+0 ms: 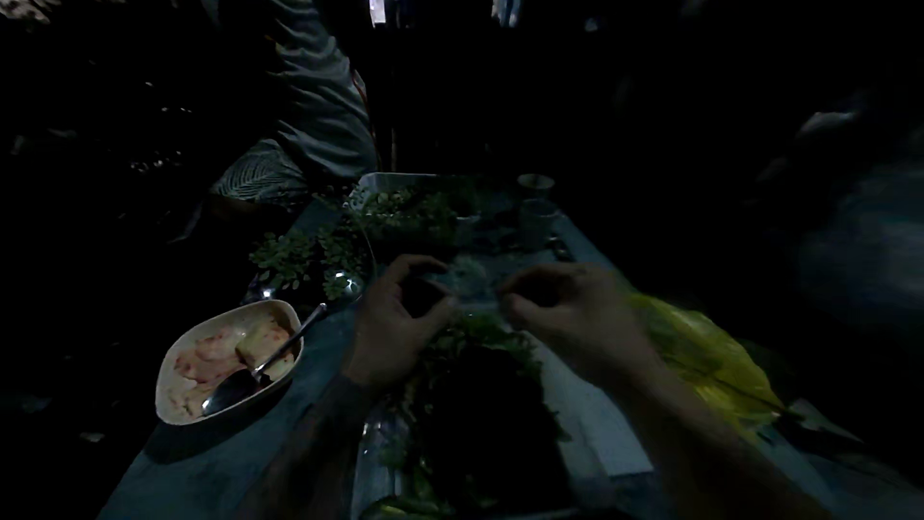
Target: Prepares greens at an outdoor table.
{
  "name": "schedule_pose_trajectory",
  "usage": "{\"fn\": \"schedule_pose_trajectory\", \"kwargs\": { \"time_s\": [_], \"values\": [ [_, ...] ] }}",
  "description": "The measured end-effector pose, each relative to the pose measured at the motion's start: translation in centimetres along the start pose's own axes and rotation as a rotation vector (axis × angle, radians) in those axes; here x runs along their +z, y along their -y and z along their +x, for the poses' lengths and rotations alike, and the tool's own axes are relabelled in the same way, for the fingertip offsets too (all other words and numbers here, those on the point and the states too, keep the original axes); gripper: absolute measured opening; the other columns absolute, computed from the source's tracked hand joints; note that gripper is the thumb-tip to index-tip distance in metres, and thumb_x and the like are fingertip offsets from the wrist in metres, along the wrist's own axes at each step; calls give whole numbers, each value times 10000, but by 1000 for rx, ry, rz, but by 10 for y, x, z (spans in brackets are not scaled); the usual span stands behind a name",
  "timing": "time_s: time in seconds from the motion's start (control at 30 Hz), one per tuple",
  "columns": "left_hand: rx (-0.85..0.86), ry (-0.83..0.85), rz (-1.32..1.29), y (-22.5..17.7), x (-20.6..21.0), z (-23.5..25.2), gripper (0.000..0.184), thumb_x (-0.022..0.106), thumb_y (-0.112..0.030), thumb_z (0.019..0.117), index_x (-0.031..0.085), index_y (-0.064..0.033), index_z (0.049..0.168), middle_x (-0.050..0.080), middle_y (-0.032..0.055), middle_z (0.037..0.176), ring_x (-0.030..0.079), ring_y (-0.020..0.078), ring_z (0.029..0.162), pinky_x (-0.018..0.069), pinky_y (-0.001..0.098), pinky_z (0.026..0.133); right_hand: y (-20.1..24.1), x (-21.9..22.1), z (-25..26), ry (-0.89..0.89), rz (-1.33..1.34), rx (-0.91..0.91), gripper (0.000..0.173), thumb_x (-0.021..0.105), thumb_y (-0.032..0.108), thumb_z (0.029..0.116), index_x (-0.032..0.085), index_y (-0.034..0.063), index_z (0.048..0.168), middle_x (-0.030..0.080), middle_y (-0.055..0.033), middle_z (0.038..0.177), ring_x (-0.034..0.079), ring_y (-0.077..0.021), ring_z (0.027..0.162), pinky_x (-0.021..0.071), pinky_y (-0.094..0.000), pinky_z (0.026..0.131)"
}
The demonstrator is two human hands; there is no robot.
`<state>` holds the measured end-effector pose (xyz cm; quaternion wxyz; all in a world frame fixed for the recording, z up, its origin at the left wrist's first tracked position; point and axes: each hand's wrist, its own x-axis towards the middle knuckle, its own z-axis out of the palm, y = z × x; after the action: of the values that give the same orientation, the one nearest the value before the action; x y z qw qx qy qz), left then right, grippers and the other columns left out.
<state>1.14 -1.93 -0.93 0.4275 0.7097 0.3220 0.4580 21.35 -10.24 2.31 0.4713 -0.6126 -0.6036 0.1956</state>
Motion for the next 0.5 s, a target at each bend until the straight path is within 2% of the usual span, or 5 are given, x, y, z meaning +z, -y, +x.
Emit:
{"fn": "schedule_pose_trajectory", "kwargs": {
  "time_s": [0.13, 0.23, 0.3, 0.4, 0.5],
  "values": [
    [57, -63, 7, 3, -11, 7, 371, 760, -41, 868, 622, -115, 1204, 726, -15, 930, 695, 83, 767, 601, 233, 678, 1, -18, -12, -8, 57, -44, 72, 723, 128, 869, 769, 164, 913, 711, 20, 740, 656, -109, 595, 572, -280, 514],
    [99, -69, -3, 8, -11, 8, 341, 737, -48, 892, 628, -112, 1209, 725, -14, 961, 691, 87, 785, 598, 236, 689, 8, -27, -41, 16, -64, -201, 77, 719, 206, 889, 758, 218, 955, 704, 99, 773, 643, -25, 614, 560, -195, 508],
    [129, -52, 10, 8, -10, 7, 321, 711, -55, 913, 624, -108, 1217, 719, -18, 986, 697, 89, 804, 608, 242, 704, 1, -28, -59, 18, -134, -363, 79, 702, 221, 922, 737, 214, 992, 694, 128, 850, 646, 19, 711, 581, -161, 610],
    [138, -39, 11, 6, -10, 6, 291, 686, -27, 935, 622, -95, 1211, 718, -6, 1008, 706, 96, 815, 620, 245, 712, -11, -27, -73, 37, -167, -428, 96, 700, 235, 955, 756, 188, 1016, 713, 95, 920, 671, 6, 805, 604, -183, 704],
    [135, -37, 7, 6, -7, 6, 289, 668, -23, 938, 625, -96, 1213, 722, -1, 1012, 705, 101, 797, 617, 247, 691, -14, -35, -76, 309, -195, -356, 178, 704, 263, 955, 765, 188, 1105, 729, 40, 1164, 692, -40, 1030, 615, -256, 856]
  ]
}}
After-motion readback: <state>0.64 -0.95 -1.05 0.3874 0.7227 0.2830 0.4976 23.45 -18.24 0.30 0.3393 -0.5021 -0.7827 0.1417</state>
